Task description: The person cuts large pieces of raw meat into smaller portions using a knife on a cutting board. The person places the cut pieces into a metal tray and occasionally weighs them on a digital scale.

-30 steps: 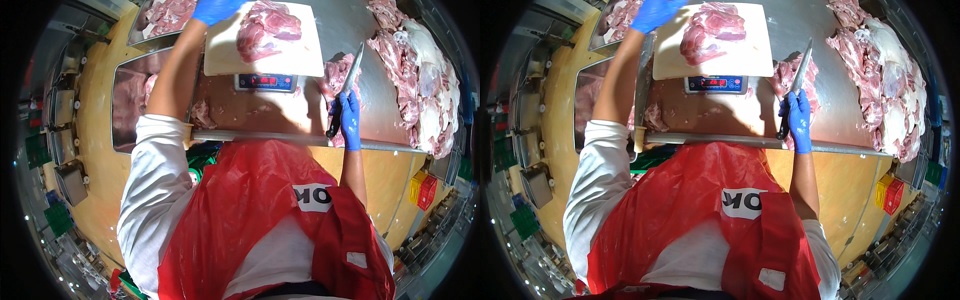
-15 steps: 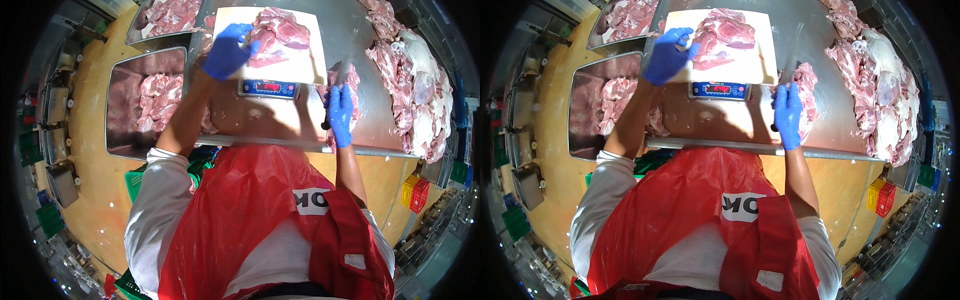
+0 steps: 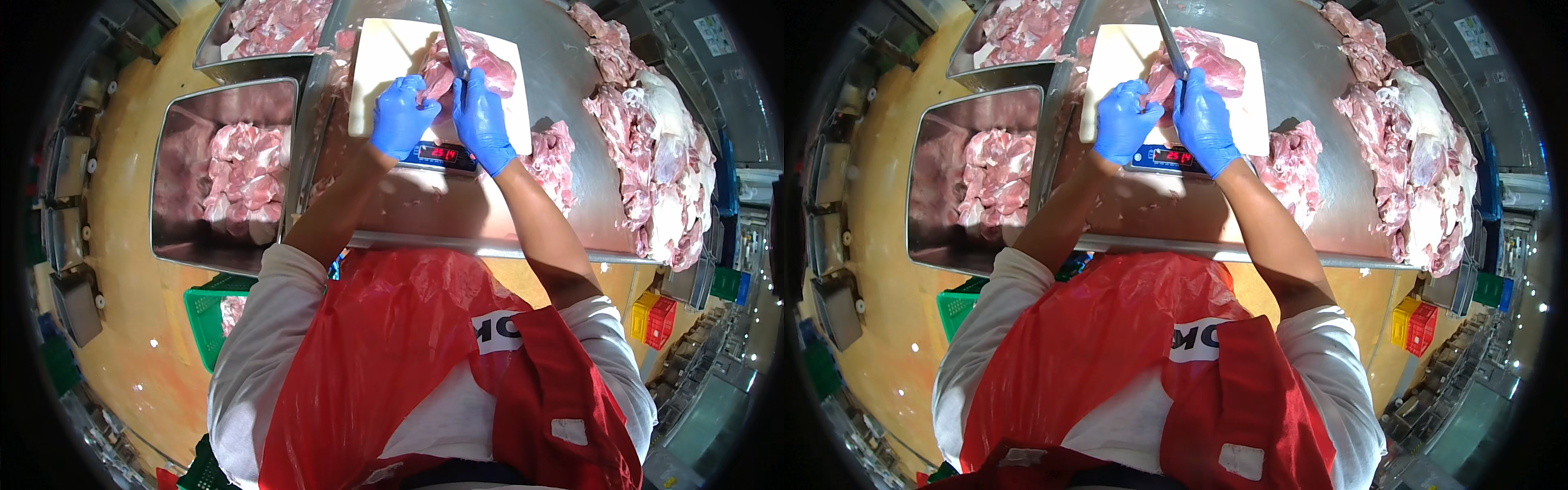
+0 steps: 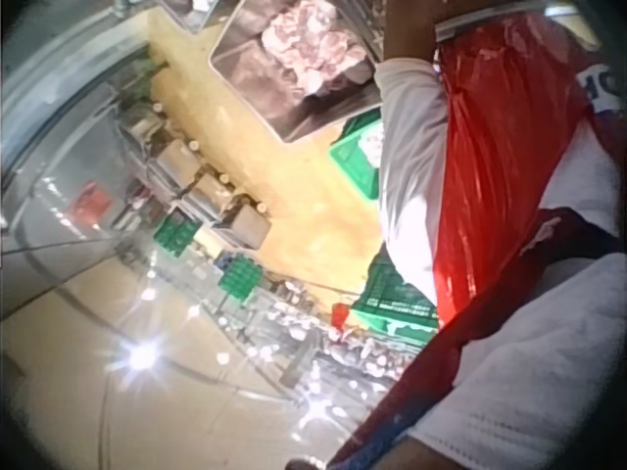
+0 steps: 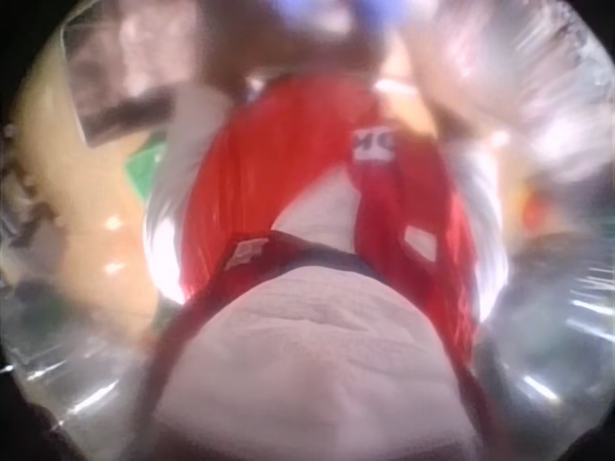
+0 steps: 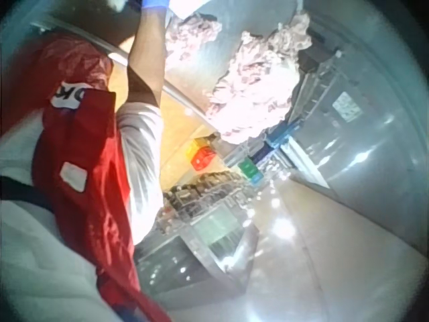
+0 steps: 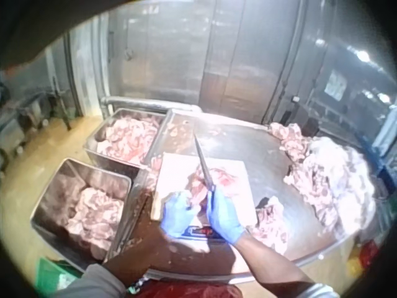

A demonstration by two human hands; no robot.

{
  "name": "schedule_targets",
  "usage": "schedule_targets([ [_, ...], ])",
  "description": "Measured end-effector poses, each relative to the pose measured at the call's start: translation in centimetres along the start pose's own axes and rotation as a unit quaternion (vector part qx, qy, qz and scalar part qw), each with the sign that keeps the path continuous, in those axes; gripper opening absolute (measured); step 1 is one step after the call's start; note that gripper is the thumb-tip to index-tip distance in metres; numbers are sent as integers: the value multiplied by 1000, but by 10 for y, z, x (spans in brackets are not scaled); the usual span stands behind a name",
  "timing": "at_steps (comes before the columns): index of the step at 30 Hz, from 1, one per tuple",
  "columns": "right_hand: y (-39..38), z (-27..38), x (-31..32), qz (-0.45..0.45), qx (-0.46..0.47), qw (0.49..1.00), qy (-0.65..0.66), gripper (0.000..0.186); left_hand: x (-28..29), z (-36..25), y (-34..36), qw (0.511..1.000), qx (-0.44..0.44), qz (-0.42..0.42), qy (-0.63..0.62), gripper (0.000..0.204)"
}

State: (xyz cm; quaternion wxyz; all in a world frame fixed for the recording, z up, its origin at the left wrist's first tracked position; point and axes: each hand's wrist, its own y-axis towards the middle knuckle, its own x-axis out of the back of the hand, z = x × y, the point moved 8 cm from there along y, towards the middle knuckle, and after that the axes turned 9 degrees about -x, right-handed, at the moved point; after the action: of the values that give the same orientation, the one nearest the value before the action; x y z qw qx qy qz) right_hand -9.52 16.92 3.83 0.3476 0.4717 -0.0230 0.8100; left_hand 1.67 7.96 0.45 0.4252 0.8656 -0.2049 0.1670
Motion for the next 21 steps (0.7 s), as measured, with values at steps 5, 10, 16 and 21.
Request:
schedule_targets([
  [5,-45,-37,-21,154,3,979,-135,18,4,1,-6,998,-43,-45,1,18],
  [10,-104,-99,25,185,19,959,-216,14,1,2,-30,994,-81,-73,-30,14],
  [16,-58,-40,48,96,64,984,-137,12,19,1,-26,994,53,-40,-86,55],
  [21,-11,5,-11,159,-3,972,-174,20,-2,11,-22,995,55,-38,-78,40],
])
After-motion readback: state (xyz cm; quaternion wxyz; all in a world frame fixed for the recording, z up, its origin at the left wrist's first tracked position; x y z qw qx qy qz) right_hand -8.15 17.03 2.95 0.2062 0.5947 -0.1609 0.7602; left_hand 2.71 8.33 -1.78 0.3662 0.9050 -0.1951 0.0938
